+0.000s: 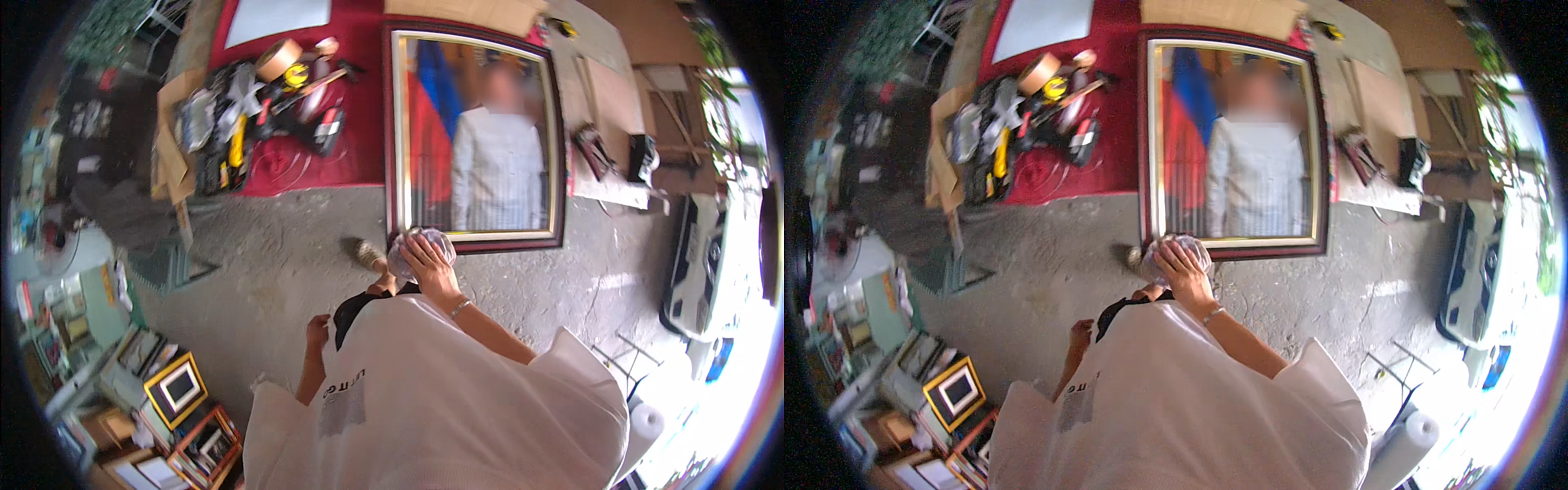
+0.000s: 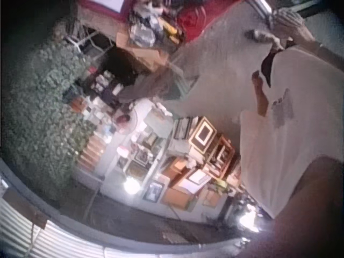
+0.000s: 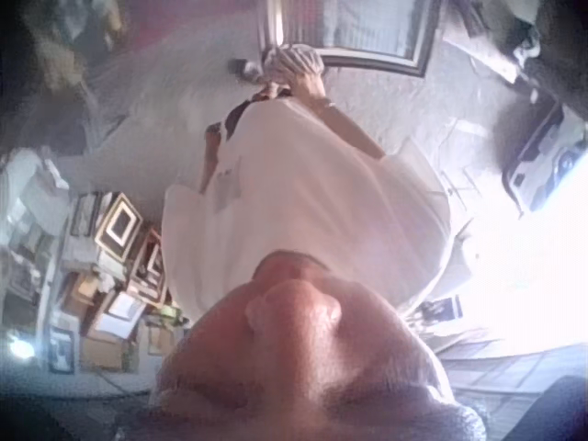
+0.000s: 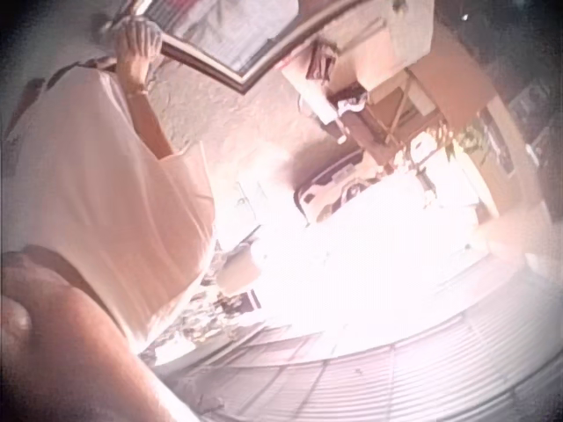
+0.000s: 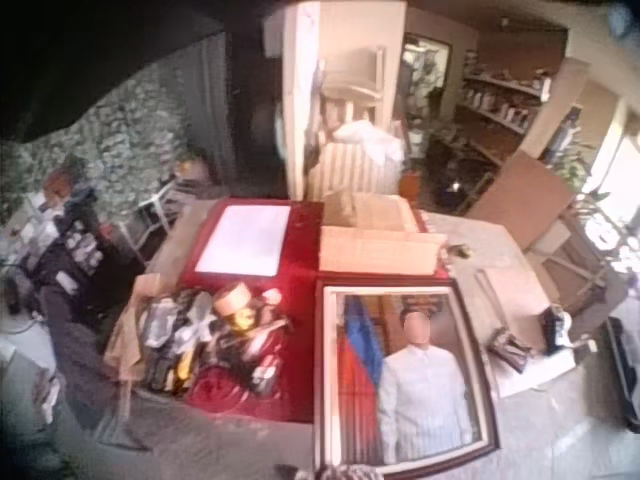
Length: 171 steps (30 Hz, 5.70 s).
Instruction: The person assembles a picture frame by securing a backing board with a staple gun, then flips it to reveal a portrait. They wipe the glass with a cloth and place the frame on a table. The person then cuts a printed portrait with a utility knife and wipes it with a cloth.
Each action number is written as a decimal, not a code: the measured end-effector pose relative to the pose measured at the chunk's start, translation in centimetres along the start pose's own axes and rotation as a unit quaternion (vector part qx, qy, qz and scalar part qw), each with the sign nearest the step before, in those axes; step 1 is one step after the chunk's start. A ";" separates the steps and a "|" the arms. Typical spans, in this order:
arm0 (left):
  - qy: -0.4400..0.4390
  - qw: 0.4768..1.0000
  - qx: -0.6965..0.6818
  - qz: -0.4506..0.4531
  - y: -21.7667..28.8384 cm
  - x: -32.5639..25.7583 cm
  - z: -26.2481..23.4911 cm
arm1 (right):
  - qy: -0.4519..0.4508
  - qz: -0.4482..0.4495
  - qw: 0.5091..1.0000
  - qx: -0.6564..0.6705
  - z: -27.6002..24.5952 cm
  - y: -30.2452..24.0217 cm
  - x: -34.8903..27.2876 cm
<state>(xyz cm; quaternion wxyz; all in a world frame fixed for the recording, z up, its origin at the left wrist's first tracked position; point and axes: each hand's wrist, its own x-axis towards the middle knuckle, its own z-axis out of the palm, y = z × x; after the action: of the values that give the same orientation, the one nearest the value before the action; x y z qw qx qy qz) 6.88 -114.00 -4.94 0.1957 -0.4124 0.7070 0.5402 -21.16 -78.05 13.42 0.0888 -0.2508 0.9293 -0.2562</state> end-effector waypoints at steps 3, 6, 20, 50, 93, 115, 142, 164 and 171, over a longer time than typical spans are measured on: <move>-0.054 0.998 0.032 -0.011 6.1 0.2 -0.4 | -0.009 0.083 0.994 -0.066 -4.3 5.4 -4.0; -0.041 0.987 0.022 0.156 11.0 2.0 -0.1 | 0.165 0.241 0.956 -0.029 -6.4 15.0 -9.9; -0.076 0.985 0.140 0.061 19.6 3.0 4.7 | 0.235 0.249 0.923 -0.173 -15.1 32.7 8.1; -0.128 0.969 0.198 0.069 19.7 -2.3 9.4 | -0.004 -0.089 0.970 -0.226 2.4 4.0 12.9; -0.058 0.997 -0.054 -0.023 29.3 -1.1 10.3 | 0.007 -0.118 0.993 -0.016 -1.1 14.0 22.2; -0.093 0.993 -0.074 0.025 33.0 7.0 10.5 | -0.119 0.005 0.977 0.174 -9.2 10.8 2.5; -0.161 0.981 0.006 0.110 44.4 5.3 15.1 | 0.069 0.300 0.852 0.423 -20.8 34.1 -7.4; -0.300 0.906 0.077 0.288 53.1 1.5 13.5 | 0.457 0.310 0.743 0.378 -18.8 5.4 -24.7; -0.459 0.803 0.160 0.344 56.9 -9.2 26.8 | 0.619 0.290 0.589 0.431 -14.6 -3.4 -39.7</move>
<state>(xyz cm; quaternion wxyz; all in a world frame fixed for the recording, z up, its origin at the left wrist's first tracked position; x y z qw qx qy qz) -37.48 -81.43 26.82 0.3623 0.1910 0.7061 0.5776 10.08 -54.00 29.11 -0.3409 0.3188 0.5645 -0.6809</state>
